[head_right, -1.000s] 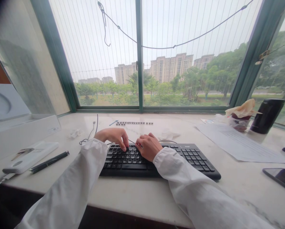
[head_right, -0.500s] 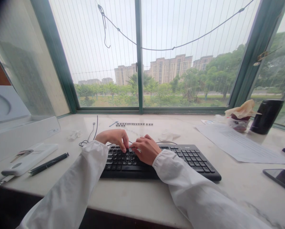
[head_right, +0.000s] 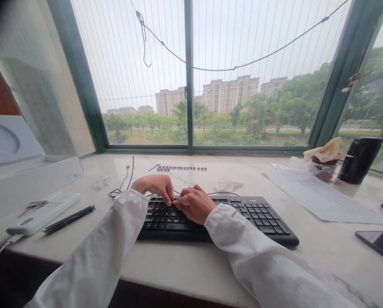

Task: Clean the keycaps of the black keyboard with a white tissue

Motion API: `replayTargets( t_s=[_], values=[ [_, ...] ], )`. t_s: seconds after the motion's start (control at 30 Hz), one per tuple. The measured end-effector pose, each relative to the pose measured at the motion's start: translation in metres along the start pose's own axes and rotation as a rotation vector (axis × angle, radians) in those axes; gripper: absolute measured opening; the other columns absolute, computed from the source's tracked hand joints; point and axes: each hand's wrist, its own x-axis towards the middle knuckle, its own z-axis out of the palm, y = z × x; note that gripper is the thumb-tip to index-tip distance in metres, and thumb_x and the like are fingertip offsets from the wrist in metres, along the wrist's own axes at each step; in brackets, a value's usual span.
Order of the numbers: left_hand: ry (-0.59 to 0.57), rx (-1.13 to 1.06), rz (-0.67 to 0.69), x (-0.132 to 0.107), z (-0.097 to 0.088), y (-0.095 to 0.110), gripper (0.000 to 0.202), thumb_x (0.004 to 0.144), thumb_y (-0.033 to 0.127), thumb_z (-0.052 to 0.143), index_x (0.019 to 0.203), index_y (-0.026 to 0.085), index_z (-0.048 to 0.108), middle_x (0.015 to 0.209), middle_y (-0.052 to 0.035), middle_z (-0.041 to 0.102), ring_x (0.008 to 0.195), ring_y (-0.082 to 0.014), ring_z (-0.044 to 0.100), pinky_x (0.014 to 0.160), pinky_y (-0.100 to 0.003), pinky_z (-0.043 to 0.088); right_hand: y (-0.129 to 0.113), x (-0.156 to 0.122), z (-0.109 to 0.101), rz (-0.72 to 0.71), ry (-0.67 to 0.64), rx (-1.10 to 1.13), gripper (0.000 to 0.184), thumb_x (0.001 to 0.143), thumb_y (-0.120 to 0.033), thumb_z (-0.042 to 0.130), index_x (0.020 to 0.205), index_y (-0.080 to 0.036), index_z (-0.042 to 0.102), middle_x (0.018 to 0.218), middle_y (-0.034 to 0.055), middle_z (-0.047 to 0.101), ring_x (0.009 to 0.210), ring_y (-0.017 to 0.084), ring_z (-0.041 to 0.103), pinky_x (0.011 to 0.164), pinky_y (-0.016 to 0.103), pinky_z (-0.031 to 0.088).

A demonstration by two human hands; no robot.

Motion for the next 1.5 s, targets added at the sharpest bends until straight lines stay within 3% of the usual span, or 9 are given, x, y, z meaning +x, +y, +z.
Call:
replayTargets(
  t_s=[0.23,0.5,0.93,1.27,1.5],
  values=[
    [-0.001,0.005,-0.004,0.0024,0.0004,-0.0032,0.047,0.049,0.051,0.083,0.088,0.024,0.08,0.073,0.0006,0.072,0.063,-0.0123,0.052,0.057,-0.023,0.038,-0.0014,-0.0001,-0.0003,0.043,-0.012,0.021,0.019,0.091,-0.03,0.058,0.097,-0.032,0.076,0.092,0.0014,0.07,0.08,0.013,0.063,0.081,0.033,0.035],
    [0.055,0.048,-0.017,0.0045,0.0054,0.0017,0.043,0.045,0.045,0.087,0.081,0.024,0.079,0.076,0.0007,0.073,0.075,-0.0159,0.061,0.068,-0.023,0.042,-0.0051,0.0019,-0.0002,0.03,-0.021,0.014,0.015,0.087,-0.027,0.062,0.09,-0.031,0.076,0.091,-0.0003,0.07,0.08,0.013,0.063,0.083,0.032,0.034],
    [0.026,0.054,-0.078,0.0081,0.0037,0.0034,0.045,0.044,0.042,0.087,0.084,0.024,0.079,0.089,-0.0007,0.074,0.079,-0.0163,0.063,0.064,-0.023,0.042,-0.0062,0.0041,-0.0029,0.094,-0.021,0.032,0.014,0.086,-0.028,0.064,0.088,-0.031,0.077,0.086,-0.0003,0.07,0.078,0.013,0.063,0.083,0.033,0.035],
    [-0.025,0.014,-0.058,0.0058,0.0021,-0.0009,0.054,0.041,0.05,0.087,0.086,0.023,0.079,0.086,-0.0032,0.074,0.075,-0.0172,0.061,0.06,-0.023,0.042,-0.0026,0.0036,-0.0015,0.011,-0.005,-0.008,0.017,0.087,-0.026,0.061,0.094,-0.032,0.076,0.083,-0.0004,0.071,0.077,0.013,0.062,0.082,0.032,0.032],
    [0.016,0.011,-0.027,0.0032,0.0028,-0.0005,0.05,0.042,0.048,0.087,0.086,0.025,0.08,0.081,-0.0013,0.074,0.073,-0.0158,0.061,0.062,-0.023,0.042,-0.0006,0.0031,-0.0033,-0.006,0.0,-0.086,0.022,0.091,-0.023,0.054,0.095,-0.028,0.075,0.08,0.001,0.07,0.078,0.013,0.061,0.083,0.033,0.031]
  ],
)
